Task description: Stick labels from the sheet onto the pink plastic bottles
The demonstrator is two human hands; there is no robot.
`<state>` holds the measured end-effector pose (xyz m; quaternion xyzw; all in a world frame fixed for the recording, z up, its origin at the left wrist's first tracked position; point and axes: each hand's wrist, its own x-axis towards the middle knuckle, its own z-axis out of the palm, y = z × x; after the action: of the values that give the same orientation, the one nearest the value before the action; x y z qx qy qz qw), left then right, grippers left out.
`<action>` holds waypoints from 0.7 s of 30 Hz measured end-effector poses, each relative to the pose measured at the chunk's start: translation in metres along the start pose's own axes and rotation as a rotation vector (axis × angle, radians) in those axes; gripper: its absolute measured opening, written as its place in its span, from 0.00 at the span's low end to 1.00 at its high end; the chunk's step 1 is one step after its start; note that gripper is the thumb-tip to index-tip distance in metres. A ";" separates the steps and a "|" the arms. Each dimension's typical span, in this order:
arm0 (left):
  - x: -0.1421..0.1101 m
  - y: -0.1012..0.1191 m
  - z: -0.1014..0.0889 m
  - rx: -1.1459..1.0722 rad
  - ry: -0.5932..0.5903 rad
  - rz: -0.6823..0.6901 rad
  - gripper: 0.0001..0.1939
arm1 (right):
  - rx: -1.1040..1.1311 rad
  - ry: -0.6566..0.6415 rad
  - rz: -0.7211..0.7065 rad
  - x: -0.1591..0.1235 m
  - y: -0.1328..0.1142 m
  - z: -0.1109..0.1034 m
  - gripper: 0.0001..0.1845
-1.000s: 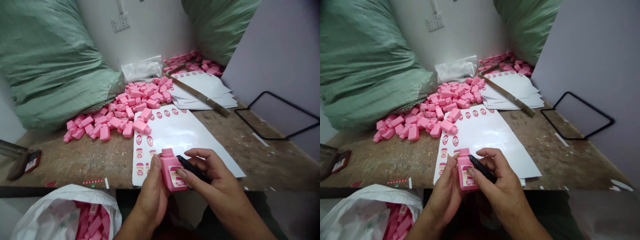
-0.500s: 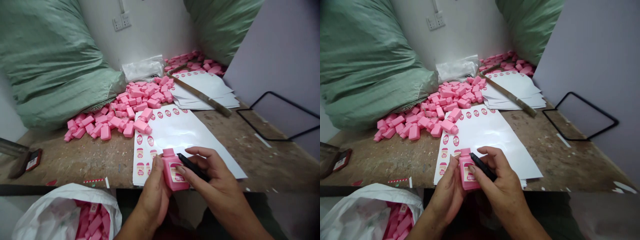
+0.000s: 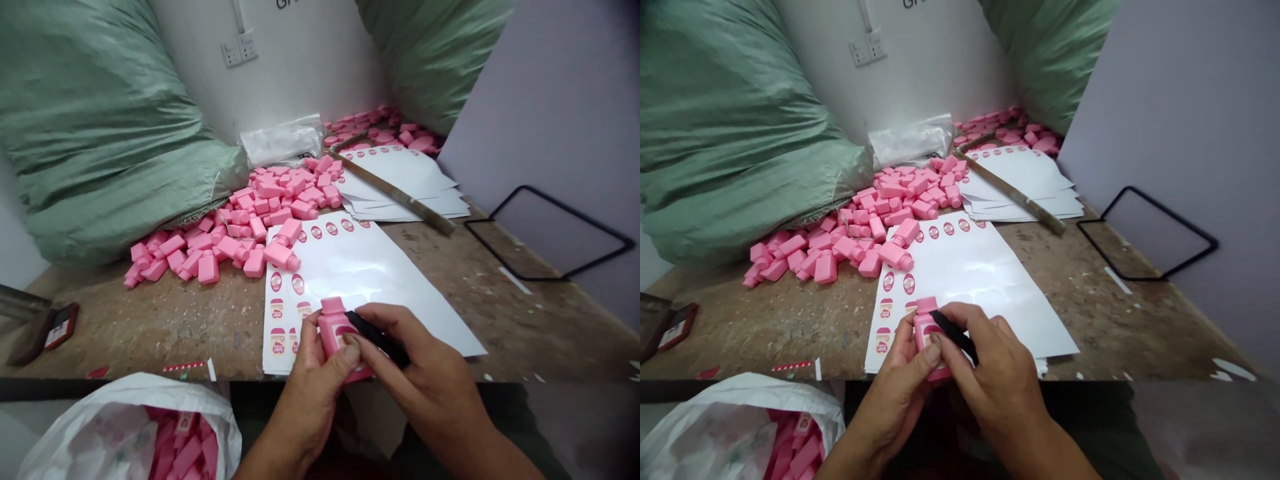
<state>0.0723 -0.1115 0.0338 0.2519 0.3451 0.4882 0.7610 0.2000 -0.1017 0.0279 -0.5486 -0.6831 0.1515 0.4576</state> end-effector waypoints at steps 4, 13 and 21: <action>-0.003 0.001 -0.001 0.035 0.027 -0.017 0.25 | -0.241 0.064 -0.111 0.005 0.010 -0.006 0.12; -0.015 0.018 -0.016 0.228 0.225 -0.096 0.43 | 0.029 -0.121 0.298 0.012 0.031 -0.008 0.16; -0.142 0.100 -0.173 1.071 1.055 0.214 0.59 | 0.024 -0.185 0.314 0.010 0.046 0.002 0.20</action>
<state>-0.1585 -0.1938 0.0358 0.3525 0.8267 0.3809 0.2172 0.2268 -0.0761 -0.0013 -0.6269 -0.6263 0.2791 0.3699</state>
